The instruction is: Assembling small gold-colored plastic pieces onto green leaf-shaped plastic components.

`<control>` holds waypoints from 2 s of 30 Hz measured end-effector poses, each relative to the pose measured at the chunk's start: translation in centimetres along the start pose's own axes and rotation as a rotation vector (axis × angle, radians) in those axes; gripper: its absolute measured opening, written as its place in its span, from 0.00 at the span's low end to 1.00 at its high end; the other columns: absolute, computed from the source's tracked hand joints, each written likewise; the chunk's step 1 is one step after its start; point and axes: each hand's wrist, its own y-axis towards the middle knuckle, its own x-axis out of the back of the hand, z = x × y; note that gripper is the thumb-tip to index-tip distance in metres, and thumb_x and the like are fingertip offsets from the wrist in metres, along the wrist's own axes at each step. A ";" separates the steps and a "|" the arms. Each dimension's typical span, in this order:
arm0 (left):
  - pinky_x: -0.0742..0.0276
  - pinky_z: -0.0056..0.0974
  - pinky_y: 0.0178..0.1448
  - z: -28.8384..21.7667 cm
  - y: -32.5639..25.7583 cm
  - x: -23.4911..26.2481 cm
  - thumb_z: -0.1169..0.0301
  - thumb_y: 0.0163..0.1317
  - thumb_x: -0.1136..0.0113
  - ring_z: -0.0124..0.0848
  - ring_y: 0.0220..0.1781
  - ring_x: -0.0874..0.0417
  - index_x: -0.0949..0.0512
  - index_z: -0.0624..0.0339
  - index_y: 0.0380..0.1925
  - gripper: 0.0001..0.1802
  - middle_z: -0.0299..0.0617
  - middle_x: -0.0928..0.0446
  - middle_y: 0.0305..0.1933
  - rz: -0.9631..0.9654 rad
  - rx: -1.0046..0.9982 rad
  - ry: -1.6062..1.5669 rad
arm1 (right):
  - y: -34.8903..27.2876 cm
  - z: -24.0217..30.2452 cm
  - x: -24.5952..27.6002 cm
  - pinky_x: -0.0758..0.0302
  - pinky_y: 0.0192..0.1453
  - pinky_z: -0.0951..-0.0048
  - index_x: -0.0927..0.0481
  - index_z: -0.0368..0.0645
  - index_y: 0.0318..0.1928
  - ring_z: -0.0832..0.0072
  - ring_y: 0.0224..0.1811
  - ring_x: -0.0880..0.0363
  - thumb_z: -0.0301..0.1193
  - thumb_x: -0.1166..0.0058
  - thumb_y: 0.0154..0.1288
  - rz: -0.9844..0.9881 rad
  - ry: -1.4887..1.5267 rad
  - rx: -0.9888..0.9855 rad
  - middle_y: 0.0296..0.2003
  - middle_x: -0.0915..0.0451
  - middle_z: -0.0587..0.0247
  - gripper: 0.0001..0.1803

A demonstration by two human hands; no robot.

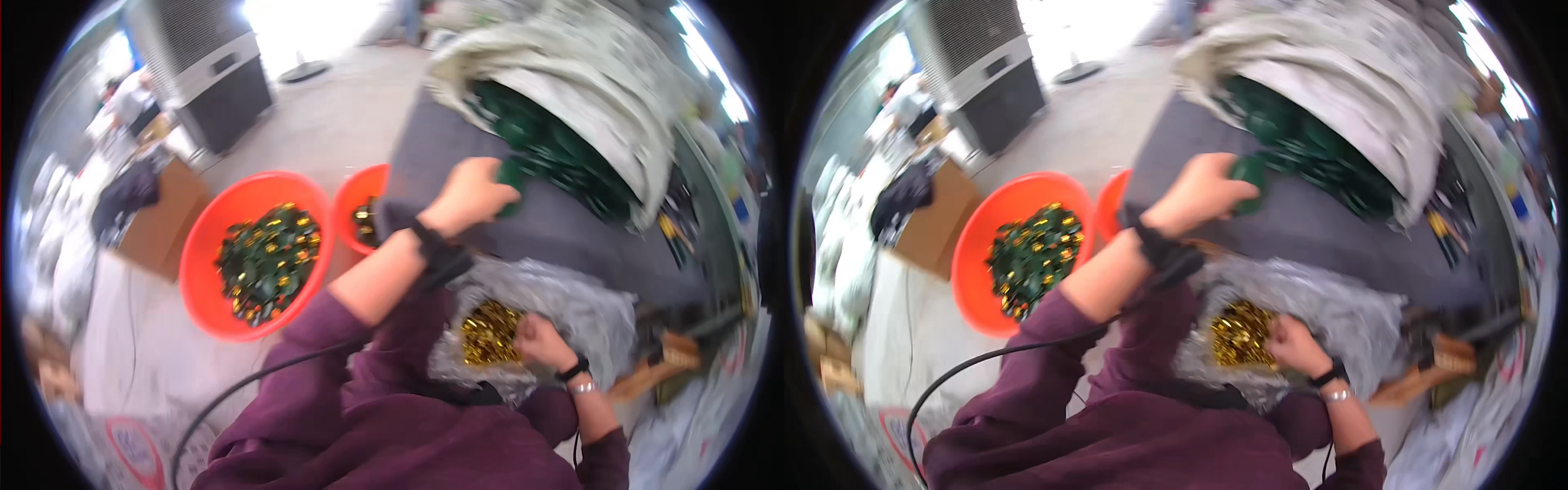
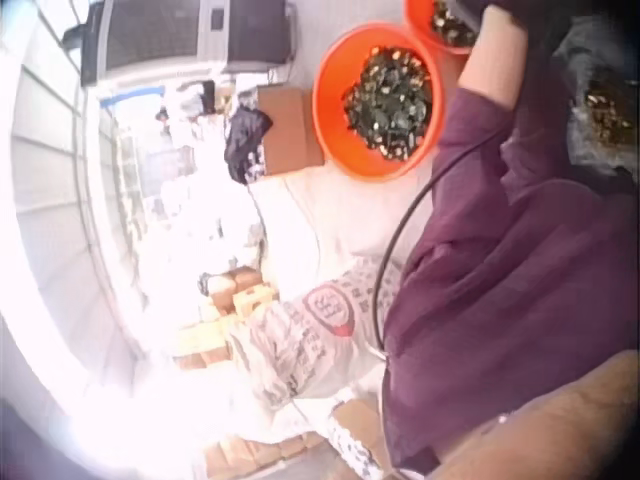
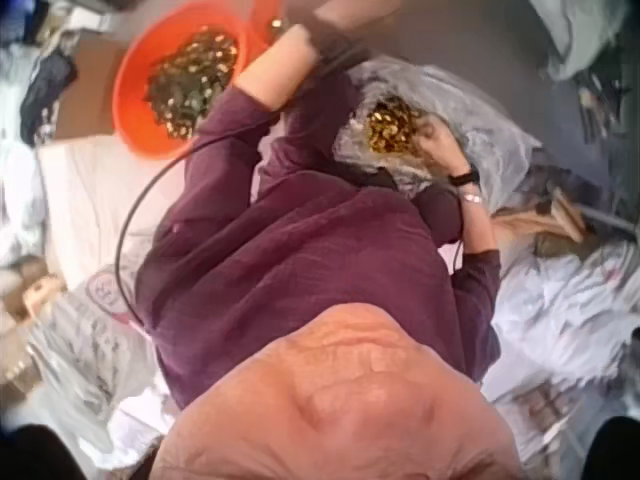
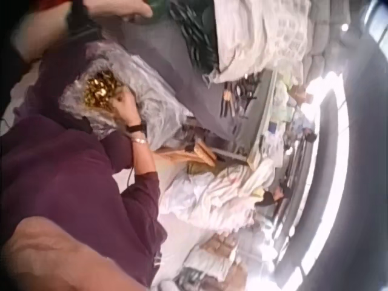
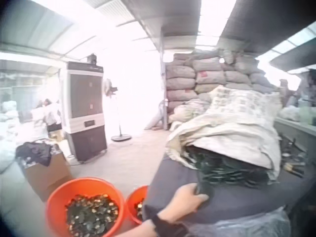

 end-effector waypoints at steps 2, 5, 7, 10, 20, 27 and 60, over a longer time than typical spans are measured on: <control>0.30 0.33 0.19 -0.2 -2.6 -0.2 0.74 0.53 0.41 0.26 0.14 0.25 0.24 0.69 0.28 0.07 0.39 0.25 0.18 0.033 0.023 -0.177 | -0.4 4.4 1.7 0.23 0.34 0.76 0.26 0.38 0.41 0.78 0.33 0.20 0.25 0.42 0.60 0.011 0.456 -0.206 0.30 0.22 0.66 0.09; 0.29 0.33 0.22 -0.1 -6.8 -2.2 0.77 0.54 0.44 0.24 0.17 0.25 0.23 0.69 0.30 0.06 0.39 0.24 0.19 0.075 0.027 -0.150 | -2.0 8.5 2.7 0.19 0.39 0.75 0.26 0.39 0.44 0.78 0.37 0.20 0.23 0.44 0.63 -0.100 0.901 0.032 0.34 0.21 0.66 0.10; 0.27 0.33 0.28 0.9 -9.1 -4.1 0.78 0.54 0.44 0.24 0.23 0.22 0.23 0.68 0.34 0.07 0.41 0.23 0.23 0.100 0.001 -0.185 | -2.3 10.3 2.3 0.17 0.40 0.72 0.27 0.38 0.45 0.76 0.37 0.19 0.22 0.43 0.61 -0.171 0.947 0.117 0.37 0.22 0.63 0.12; 0.25 0.36 0.35 0.9 -11.8 -6.3 0.79 0.53 0.44 0.29 0.30 0.20 0.23 0.68 0.35 0.09 0.47 0.21 0.27 0.119 -0.022 -0.234 | -2.5 11.8 1.4 0.17 0.44 0.71 0.27 0.37 0.47 0.74 0.39 0.19 0.19 0.44 0.61 -0.234 1.019 0.228 0.40 0.23 0.62 0.14; 0.28 0.40 0.30 0.6 -14.0 -7.5 0.79 0.50 0.44 0.43 0.25 0.21 0.27 0.68 0.30 0.07 0.53 0.24 0.25 0.032 -0.248 0.077 | -3.0 13.1 -0.8 0.20 0.40 0.75 0.26 0.33 0.46 0.71 0.38 0.19 0.15 0.45 0.56 -0.596 0.119 0.451 0.40 0.24 0.56 0.15; 0.30 0.48 0.26 0.5 -14.9 -7.4 0.81 0.47 0.45 0.51 0.24 0.24 0.29 0.66 0.33 0.11 0.51 0.29 0.25 -0.015 -0.517 0.300 | -2.6 13.6 -0.9 0.21 0.31 0.75 0.27 0.33 0.42 0.74 0.27 0.21 0.21 0.46 0.63 -0.398 0.588 0.152 0.36 0.21 0.57 0.08; 0.21 0.43 0.38 -0.8 8.0 -5.5 0.73 0.48 0.44 0.43 0.35 0.16 0.17 0.57 0.24 0.06 0.47 0.19 0.30 0.029 -0.504 1.158 | 1.1 -8.4 -3.9 0.23 0.33 0.58 0.24 0.53 0.55 0.57 0.32 0.19 0.36 0.53 0.61 0.590 -1.009 0.316 0.34 0.20 0.53 0.21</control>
